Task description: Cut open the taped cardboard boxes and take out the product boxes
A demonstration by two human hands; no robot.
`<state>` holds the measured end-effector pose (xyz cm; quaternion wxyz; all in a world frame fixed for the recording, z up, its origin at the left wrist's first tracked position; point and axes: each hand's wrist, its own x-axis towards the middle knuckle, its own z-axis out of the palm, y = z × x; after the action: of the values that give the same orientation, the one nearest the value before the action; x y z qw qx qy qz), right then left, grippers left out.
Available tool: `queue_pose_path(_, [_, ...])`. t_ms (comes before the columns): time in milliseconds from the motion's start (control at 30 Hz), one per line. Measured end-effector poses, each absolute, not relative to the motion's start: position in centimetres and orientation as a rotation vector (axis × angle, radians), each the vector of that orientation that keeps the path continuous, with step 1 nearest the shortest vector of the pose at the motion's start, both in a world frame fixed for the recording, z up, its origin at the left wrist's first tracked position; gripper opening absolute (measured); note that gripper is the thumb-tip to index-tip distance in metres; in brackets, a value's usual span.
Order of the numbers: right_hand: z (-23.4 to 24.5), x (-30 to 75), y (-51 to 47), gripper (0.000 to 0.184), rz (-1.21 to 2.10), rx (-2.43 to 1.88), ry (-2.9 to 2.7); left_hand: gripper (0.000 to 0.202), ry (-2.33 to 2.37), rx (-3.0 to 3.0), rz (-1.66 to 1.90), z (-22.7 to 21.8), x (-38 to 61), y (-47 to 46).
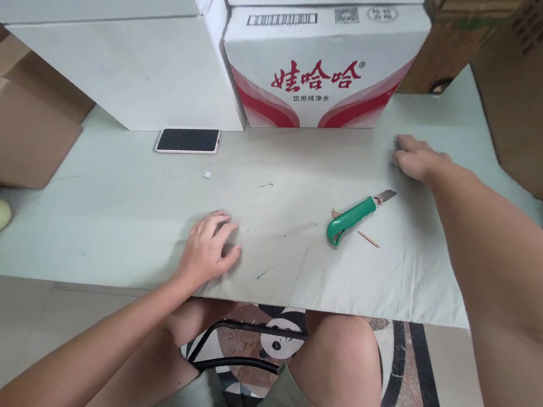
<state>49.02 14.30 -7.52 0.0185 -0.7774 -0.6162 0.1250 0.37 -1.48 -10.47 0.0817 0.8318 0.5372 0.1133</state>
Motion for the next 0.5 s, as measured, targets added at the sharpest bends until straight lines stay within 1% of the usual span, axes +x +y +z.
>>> queue_pose_path(167, [-5.9,46.0,9.8,0.067,0.496,-2.379,-1.916,0.04,1.584,2.447,0.336,-10.3,0.8,-1.5])
queue_pose_path(333, [-4.1,41.7,4.3,0.063,0.388,-2.286,-1.931,0.039,1.586,2.401,0.324,-9.7,1.2,-1.8])
queue_pose_path(500, [-4.7,36.1,-1.6,0.062,0.364,-2.257,-1.92,0.037,1.534,2.309,0.423,-9.7,1.4,-2.1])
